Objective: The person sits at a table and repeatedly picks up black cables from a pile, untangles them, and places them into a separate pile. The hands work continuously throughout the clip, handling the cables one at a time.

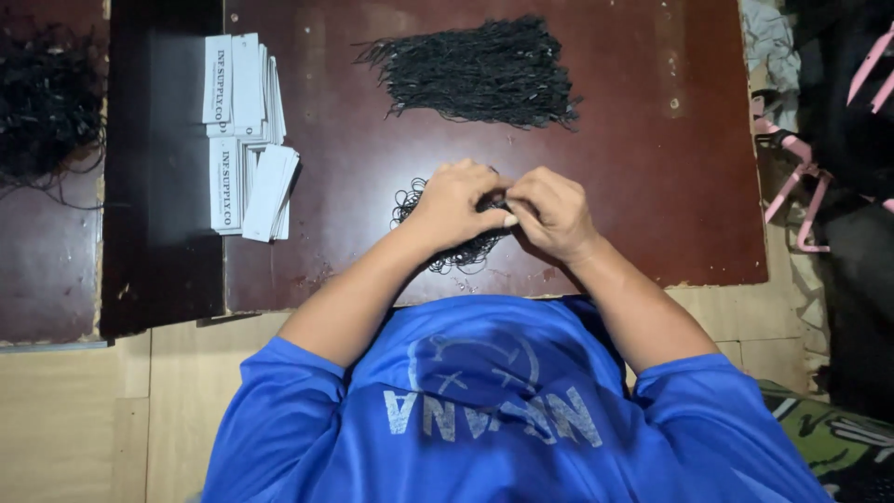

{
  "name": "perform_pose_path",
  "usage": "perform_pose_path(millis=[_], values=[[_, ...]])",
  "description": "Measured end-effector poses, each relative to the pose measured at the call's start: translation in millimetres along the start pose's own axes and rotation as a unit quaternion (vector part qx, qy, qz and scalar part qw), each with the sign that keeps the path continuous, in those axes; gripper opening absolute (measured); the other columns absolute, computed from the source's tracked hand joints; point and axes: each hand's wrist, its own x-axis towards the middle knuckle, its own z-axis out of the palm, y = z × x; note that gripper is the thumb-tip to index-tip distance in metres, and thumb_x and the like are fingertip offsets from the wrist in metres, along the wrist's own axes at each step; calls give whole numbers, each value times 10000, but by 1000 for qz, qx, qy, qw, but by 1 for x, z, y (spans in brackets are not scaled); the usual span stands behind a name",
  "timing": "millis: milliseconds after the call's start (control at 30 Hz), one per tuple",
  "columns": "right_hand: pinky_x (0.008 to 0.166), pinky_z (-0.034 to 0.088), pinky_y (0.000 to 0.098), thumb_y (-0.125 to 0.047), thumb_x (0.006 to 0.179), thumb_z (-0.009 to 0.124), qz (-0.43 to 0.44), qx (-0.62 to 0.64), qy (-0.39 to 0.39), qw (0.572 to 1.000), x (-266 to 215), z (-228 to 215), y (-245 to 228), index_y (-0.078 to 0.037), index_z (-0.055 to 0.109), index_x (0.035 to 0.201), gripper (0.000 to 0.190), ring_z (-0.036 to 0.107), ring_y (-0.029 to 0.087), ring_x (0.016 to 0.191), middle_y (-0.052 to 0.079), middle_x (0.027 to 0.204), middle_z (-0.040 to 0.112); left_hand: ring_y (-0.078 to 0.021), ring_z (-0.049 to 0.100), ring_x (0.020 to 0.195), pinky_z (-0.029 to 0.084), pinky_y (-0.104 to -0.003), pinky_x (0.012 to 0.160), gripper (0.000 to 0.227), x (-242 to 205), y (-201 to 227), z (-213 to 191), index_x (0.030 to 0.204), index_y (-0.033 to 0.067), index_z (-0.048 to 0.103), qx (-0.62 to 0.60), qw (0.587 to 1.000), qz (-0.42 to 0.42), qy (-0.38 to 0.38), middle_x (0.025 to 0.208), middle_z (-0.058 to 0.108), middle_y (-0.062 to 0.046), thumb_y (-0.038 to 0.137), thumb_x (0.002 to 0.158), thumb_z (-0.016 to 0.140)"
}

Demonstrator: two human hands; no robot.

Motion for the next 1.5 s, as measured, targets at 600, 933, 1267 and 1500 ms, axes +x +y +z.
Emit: perform_pose_path(millis=[600, 933, 1267, 1500], values=[[666, 515, 394, 46, 1000, 685, 79, 51, 74, 993, -1, -15, 23, 32, 752, 1061, 92, 646, 294, 752, 175, 897, 649, -156, 607, 716, 502, -279, 738, 103, -5, -9, -61, 766, 48, 655, -481, 872, -91, -12, 730, 650, -70, 65, 867, 663], [689, 587, 400, -2, 962, 758, -43, -70, 66, 994, 1, -5, 4, -27, 764, 992, 39, 722, 303, 783, 112, 944, 739, -275, 628, 1102, 452, -457, 907, 388, -6, -4, -9, 1055, 164, 732, 28, 993, 107, 52, 986, 717, -38, 524, 914, 698], [754, 517, 411, 43, 999, 690, 92, -28, 140, 985, 2, -15, 28, 7, 716, 1032, 55, 646, 313, 845, 143, 927, 614, -136, 671, 838, 529, -299, 832, 126, -3, 0, -63, 977, 68, 758, -426, 896, -114, 47, 857, 753, -74, 140, 999, 656], [732, 524, 423, 25, 931, 744, 186, -52, 100, 976, 0, -12, 38, -42, 766, 1009, 105, 688, 349, 836, 147, 871, 654, -250, 673, 796, 517, -392, 749, 99, -8, -68, -65, 887, 195, 738, 122, 966, -169, 155, 749, 660, -19, 283, 930, 754]])
